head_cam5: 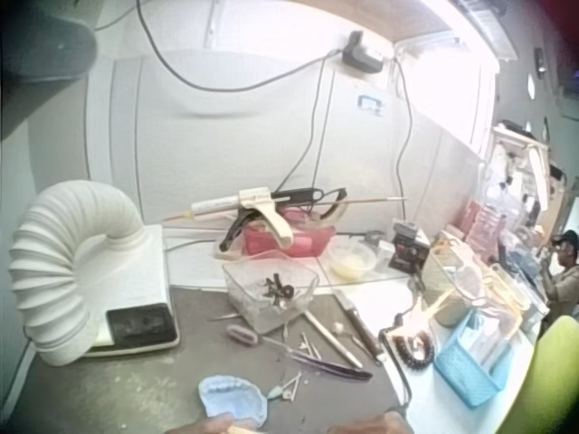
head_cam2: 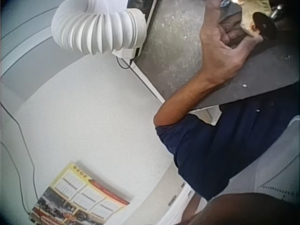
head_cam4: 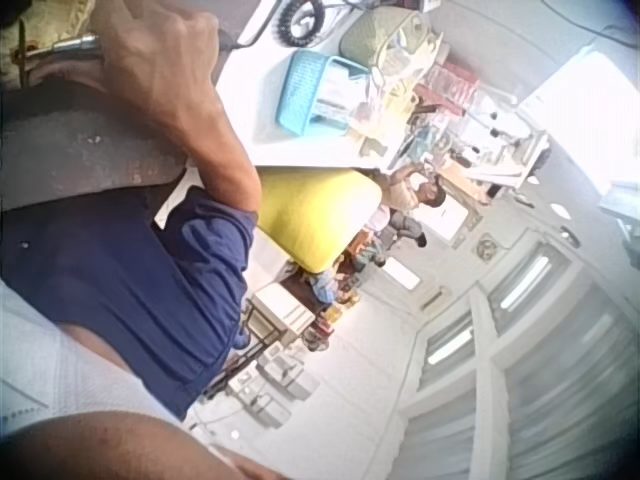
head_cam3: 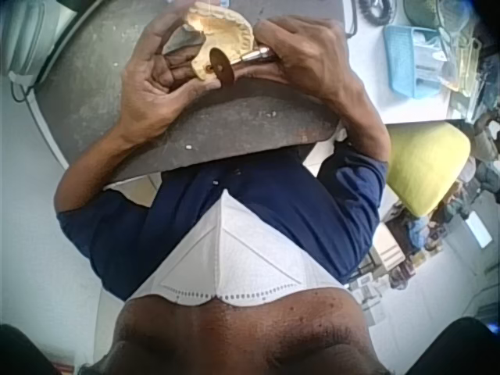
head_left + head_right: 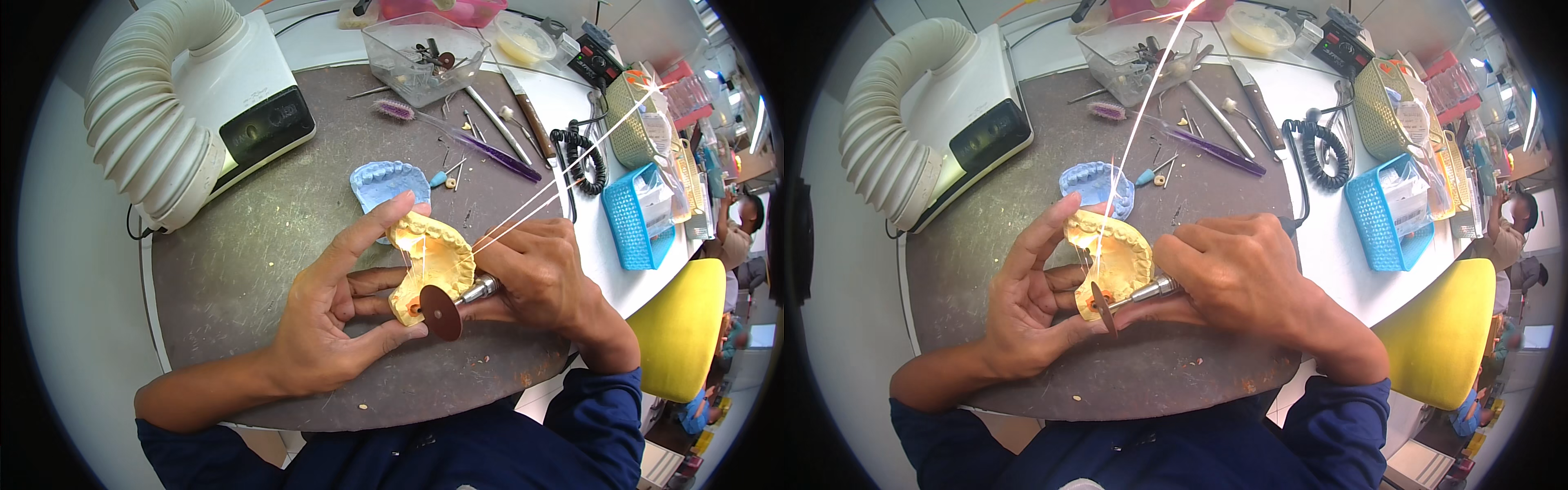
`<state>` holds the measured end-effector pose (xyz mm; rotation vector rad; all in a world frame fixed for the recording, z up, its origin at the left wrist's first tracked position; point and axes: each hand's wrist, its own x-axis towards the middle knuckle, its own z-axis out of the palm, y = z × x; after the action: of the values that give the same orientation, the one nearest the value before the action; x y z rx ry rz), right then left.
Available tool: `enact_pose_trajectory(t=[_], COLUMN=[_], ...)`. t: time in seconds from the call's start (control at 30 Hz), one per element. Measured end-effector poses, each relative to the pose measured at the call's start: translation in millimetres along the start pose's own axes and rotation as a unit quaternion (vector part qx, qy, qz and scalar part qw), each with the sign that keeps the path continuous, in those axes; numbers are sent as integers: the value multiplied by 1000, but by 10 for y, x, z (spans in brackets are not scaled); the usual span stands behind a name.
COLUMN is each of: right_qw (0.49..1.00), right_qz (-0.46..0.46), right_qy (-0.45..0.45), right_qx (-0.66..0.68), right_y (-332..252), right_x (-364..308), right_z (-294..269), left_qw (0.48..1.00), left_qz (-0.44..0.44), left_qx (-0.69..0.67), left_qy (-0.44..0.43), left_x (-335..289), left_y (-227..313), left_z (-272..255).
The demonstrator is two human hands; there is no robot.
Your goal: The person uses a rotary grinding tool with a disc attachment to smooth the surface of a yellow dental cast. They hold the cast in their left hand and the tool in their right, generating sparks as they work on the inner contours. The person briefly sets the tool down to inspect the fit of the yellow cast against a blue counterpart before resuming the grinding process.
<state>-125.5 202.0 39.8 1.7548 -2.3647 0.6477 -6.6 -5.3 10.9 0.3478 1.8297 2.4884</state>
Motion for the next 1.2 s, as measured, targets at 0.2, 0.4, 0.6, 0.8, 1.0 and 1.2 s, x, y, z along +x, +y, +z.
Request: enact_pose_trajectory(t=[0.2,0.4,0.6,0.8,1.0,1.2], right_qw=[1000,1000,1000,1000,1000,1000], right_qz=[-1,-2,2,2,-3,-1], right_qy=[-2,1,6,1,6,1], right_qx=[-1,-3,-8,-9,-4,-5], right_y=[-1,-1,-5,4,2,-1], right_x=[4,9,8,1,8,5], right_z=[-11,-16,-17,-15,-9,-20], left_qw=[1000,1000,1000,1000,1000,1000], left_qz=[5,9,11,16,11,14], left_qx=[6,8,2,4,5,4], left_qy=[-1,7,2,1,11,10], left_x=[-1,-14,-3,6,-7,-5], left_y=[-5,-31,-21,-25,-22,-21], left_z=[-3,2,0,-1,9,3])
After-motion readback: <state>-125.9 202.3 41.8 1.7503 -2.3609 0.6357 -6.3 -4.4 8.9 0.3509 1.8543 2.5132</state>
